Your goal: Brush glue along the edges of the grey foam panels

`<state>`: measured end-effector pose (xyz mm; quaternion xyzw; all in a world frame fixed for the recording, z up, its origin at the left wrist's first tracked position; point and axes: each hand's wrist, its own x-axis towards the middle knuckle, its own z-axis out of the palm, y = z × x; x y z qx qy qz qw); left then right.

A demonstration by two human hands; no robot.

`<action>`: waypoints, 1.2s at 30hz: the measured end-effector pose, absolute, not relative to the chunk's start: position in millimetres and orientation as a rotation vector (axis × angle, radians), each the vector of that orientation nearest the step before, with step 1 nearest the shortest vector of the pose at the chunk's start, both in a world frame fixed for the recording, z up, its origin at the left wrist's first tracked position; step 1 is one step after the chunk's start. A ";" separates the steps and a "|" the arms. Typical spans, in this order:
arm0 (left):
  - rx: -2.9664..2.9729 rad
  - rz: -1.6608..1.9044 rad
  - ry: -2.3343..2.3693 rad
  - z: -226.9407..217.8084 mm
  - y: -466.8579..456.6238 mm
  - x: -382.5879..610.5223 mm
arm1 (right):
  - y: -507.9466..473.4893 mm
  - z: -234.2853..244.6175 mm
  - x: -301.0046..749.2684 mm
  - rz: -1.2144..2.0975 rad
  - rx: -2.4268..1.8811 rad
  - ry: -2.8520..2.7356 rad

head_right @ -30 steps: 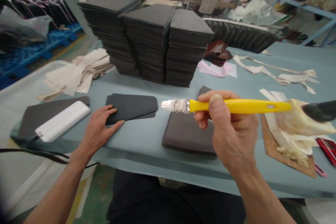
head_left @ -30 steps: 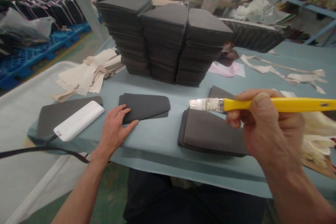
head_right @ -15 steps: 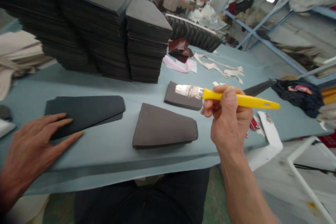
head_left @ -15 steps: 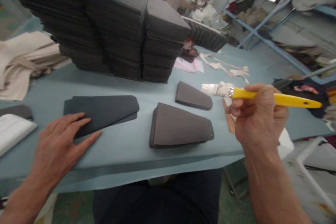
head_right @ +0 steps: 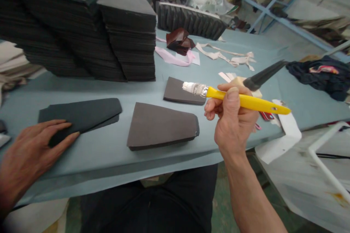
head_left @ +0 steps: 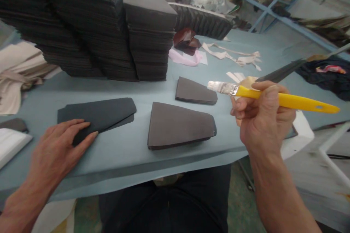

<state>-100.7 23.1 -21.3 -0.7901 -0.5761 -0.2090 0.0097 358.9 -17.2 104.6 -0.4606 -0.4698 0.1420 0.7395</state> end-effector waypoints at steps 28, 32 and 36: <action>-2.075 -1.367 -2.124 20.4 36.5 -98.6 | 73.7 111.8 251.8 0.545 -1.189 -2.068; -2.012 -1.418 -2.125 34.7 30.9 -96.6 | 87.6 113.3 213.4 0.659 -1.147 -2.176; -1.946 -1.478 -2.106 52.6 26.1 -90.6 | 85.1 119.6 184.8 0.759 -1.164 -2.154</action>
